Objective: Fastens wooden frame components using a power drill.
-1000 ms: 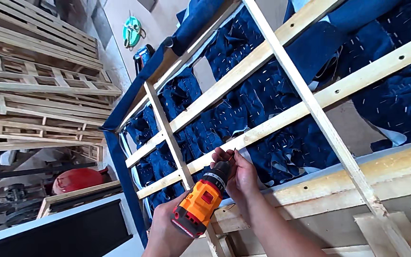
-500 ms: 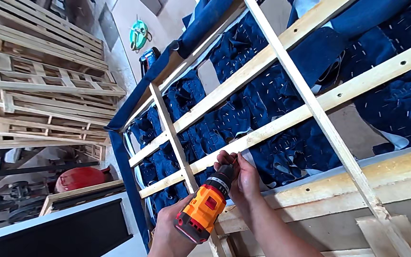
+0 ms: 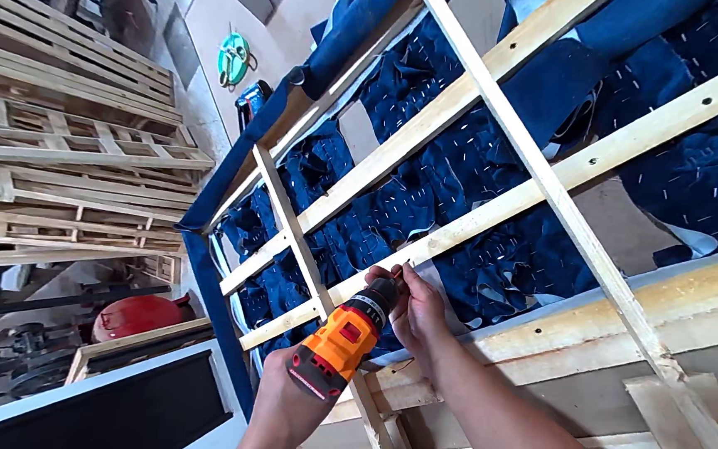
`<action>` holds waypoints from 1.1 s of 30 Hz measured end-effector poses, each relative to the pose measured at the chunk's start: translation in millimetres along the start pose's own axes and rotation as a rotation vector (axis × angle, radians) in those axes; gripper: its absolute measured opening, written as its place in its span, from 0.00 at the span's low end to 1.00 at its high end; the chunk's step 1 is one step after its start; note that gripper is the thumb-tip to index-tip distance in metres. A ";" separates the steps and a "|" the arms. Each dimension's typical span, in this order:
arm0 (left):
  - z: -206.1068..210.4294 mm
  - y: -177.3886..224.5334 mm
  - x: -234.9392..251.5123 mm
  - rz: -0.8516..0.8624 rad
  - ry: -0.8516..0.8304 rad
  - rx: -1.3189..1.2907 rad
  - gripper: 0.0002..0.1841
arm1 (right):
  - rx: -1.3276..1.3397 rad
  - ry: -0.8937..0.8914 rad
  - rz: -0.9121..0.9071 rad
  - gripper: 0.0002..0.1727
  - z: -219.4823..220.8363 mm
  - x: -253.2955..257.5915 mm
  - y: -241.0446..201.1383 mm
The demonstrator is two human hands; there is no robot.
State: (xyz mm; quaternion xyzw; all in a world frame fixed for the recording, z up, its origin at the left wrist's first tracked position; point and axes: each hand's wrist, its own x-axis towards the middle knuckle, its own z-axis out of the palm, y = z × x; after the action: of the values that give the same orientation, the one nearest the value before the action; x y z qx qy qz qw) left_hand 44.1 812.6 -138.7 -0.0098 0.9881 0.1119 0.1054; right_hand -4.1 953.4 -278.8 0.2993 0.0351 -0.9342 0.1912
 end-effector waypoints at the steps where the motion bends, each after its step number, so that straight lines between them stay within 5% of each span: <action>1: -1.0 -0.1 4.0 0.002 -0.007 0.016 0.21 | -0.005 -0.015 0.023 0.26 -2.2 3.1 -1.7; 6: -17.5 16.5 17.3 -0.131 -0.124 -0.013 0.25 | -0.110 -0.075 0.039 0.25 -11.2 11.8 -10.2; 11: -22.4 4.7 37.1 -0.205 -0.217 -0.146 0.18 | -0.089 -0.013 -0.002 0.22 -3.8 11.6 -8.9; 33: -20.2 4.3 36.3 -0.139 -0.186 -0.110 0.19 | 0.215 0.008 -0.010 0.24 20.2 6.8 -0.8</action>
State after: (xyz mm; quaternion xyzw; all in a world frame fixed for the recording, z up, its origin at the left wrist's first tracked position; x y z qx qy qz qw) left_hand 4.2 812.4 -126.2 -0.0738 0.9633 0.1589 0.2036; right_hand -20.5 948.2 -266.2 0.3214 -0.0632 -0.9323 0.1531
